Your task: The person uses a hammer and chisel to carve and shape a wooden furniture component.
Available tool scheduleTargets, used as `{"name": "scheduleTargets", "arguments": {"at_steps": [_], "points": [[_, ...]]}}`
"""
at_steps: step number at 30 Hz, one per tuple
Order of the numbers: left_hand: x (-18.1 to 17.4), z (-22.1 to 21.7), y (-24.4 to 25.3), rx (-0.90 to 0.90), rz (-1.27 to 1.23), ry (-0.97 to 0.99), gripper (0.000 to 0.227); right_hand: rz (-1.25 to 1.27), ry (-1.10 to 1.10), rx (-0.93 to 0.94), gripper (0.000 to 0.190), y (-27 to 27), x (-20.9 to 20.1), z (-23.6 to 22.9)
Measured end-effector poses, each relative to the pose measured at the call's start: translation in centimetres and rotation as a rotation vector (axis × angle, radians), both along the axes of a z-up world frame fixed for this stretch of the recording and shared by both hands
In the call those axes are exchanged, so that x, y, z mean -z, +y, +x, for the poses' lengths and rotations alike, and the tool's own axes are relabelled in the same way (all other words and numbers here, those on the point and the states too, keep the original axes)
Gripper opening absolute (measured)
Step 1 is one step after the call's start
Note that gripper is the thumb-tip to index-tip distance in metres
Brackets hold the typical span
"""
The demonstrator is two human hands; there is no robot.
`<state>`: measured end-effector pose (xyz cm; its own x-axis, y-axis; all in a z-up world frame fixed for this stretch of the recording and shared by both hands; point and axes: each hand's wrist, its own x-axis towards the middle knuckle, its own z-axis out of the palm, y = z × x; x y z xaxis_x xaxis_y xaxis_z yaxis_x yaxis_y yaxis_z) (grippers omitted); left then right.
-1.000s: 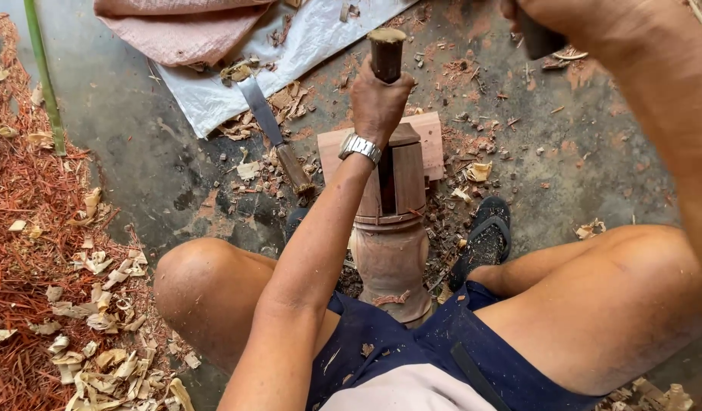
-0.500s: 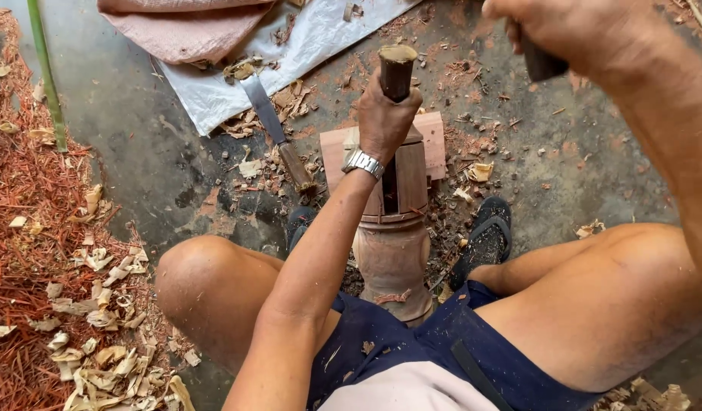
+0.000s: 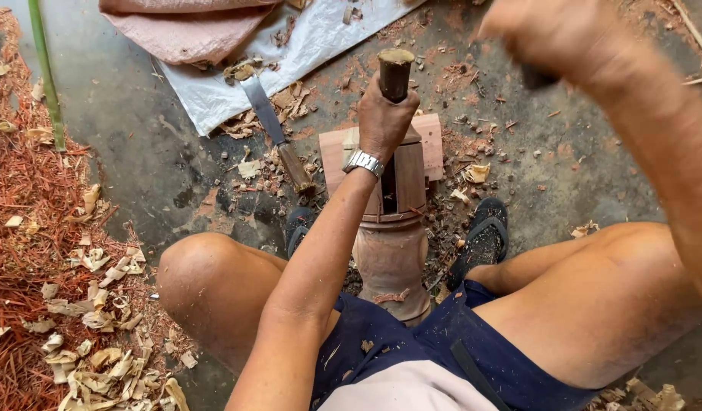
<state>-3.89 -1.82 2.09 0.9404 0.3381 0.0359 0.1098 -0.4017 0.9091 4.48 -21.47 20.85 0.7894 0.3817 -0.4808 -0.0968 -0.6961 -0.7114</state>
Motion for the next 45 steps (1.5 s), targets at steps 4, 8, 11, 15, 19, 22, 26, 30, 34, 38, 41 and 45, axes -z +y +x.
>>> {"name": "scheduleTargets", "arguments": {"at_steps": [4, 8, 11, 15, 19, 22, 26, 30, 34, 38, 41, 45], "points": [[-0.4, -0.4, -0.1, 0.012, -0.003, 0.115, 0.023, -0.199, 0.053, -0.245, 0.081, 2.8, -1.1, -2.4], [0.8, 0.1, 0.6, 0.008, -0.016, 0.151, 0.026, -0.185, -0.009, -0.275, 0.097, 4.1, -5.3, -1.3], [0.6, 0.1, 0.5, -0.001, -0.002, 0.161, 0.028, -0.233, -0.158, -0.305, 0.058, 0.4, 2.0, 3.9], [1.8, 0.0, 0.3, 0.023, 0.007, 0.164, 0.023, -0.287, -0.413, -0.336, 0.014, -1.4, 7.3, 3.1], [-0.7, -2.4, -0.3, 0.073, -0.05, 0.154, 0.019, -0.305, 0.131, -0.32, 0.089, 2.5, -1.8, -3.8], [-5.2, -6.6, -1.8, 0.087, -0.045, 0.106, 0.022, -0.224, 0.185, -0.278, 0.103, 2.0, -5.0, -7.4], [-9.1, -8.7, -3.4, 0.055, 0.024, -0.454, 0.056, 0.14, 0.128, 0.004, 0.103, -0.5, -3.5, -12.7], [-2.8, -3.6, -1.4, 0.02, -0.171, -0.049, 0.05, 0.214, 0.052, 0.143, 0.103, -2.3, -2.6, -14.5], [-7.6, -2.0, -0.1, 0.083, -1.099, 0.181, 0.065, 0.122, 0.033, 0.189, 0.104, -3.4, -2.2, -14.8], [-9.4, -0.5, -0.4, 0.173, -0.363, -0.062, 0.072, 0.159, 0.021, 0.238, 0.105, -3.5, -2.4, -14.6], [-10.2, -2.1, 0.4, 0.175, -0.596, -0.085, 0.069, 0.183, 0.098, 0.308, 0.105, -3.1, -2.5, -15.0], [-7.1, -1.5, 1.2, 0.107, -0.58, -0.142, 0.068, 0.227, 0.087, 0.329, 0.104, -2.8, -2.5, -14.9]]}}
